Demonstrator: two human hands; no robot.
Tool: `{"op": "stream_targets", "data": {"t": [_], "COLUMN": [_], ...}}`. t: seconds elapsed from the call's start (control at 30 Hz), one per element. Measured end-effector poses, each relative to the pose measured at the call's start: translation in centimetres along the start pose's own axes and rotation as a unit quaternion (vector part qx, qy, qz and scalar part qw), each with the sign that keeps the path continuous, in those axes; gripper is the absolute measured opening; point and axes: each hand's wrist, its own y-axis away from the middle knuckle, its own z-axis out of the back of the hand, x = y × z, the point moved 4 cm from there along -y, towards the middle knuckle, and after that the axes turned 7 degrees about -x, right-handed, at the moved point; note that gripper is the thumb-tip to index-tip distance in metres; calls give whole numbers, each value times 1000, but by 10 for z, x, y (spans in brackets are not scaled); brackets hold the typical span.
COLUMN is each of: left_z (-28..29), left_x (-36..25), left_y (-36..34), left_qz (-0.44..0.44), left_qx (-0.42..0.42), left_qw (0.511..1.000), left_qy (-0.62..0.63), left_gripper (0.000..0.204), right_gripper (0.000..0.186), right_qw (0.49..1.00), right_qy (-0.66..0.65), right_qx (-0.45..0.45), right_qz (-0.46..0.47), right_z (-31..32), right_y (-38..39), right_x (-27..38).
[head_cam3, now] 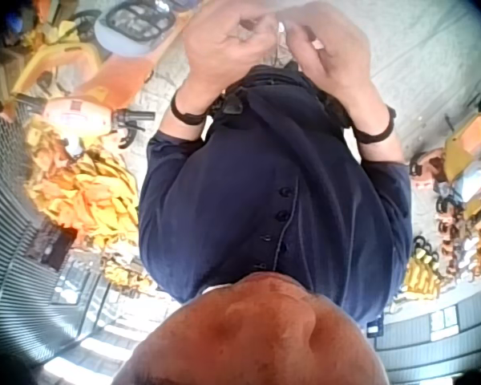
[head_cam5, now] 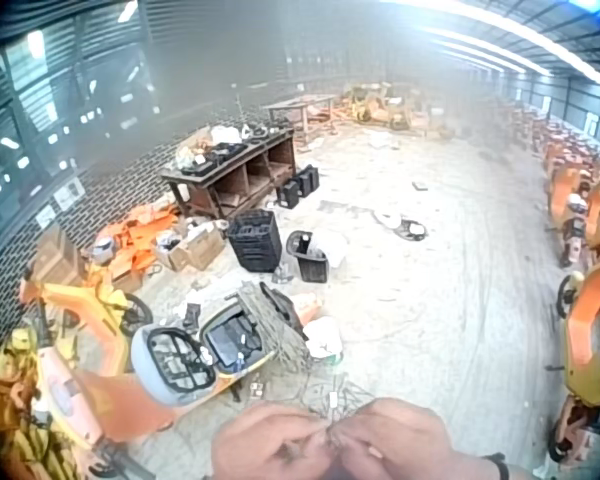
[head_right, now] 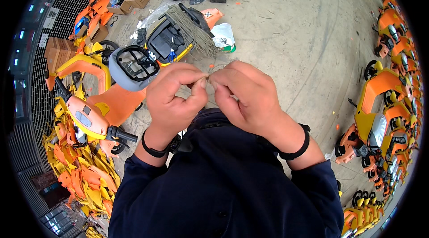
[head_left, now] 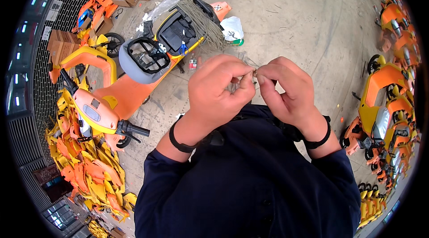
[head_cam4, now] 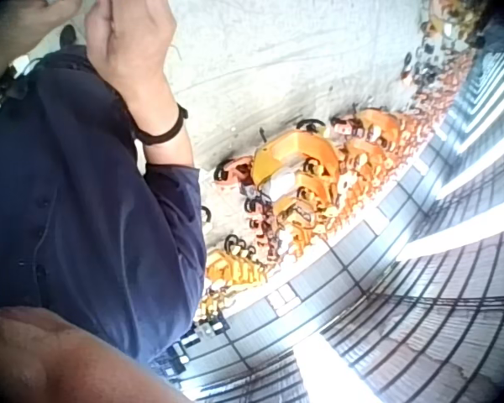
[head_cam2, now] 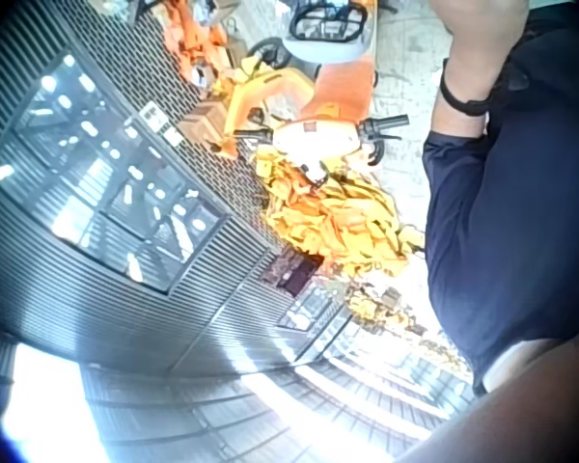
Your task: The person uses scissors to strip the insulation from electrical wires and then twists the exposed wire ends together by hand.
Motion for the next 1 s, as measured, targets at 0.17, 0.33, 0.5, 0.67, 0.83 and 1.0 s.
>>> {"op": "stream_targets", "data": {"t": [0.17, 0.33, 0.5, 0.67, 0.83, 1.0], "left_z": [0, -1, -2, 2, 4, 0], "left_x": [2, -4, -5, -4, -1, -3], "left_y": [-3, -4, -4, -1, -1, 0], "left_qz": [11, -105, -123, -82, -35, -112], "left_qx": [29, 10, -6, -20, 5, 13], "left_qw": [999, 992, 990, 996, 999, 991], "left_qy": [25, -64, -69, -21, 24, -78], "left_gripper": [15, 18, 19, 17, 17, 17], "right_gripper": [22, 22, 23, 24, 24, 23], "right_qw": [1000, 998, 998, 1000, 1000, 999], "right_qy": [6, 49, 53, 8, -15, 37], "right_qx": [2, -3, -1, 8, 6, 0], "right_qz": [6, 35, 44, 14, 3, 35], "right_z": [1, -1, -2, -1, 1, -1], "right_y": [0, 0, 0, 0, -2, -2], "right_x": [-1, -2, 1, 3, 5, 2]}}
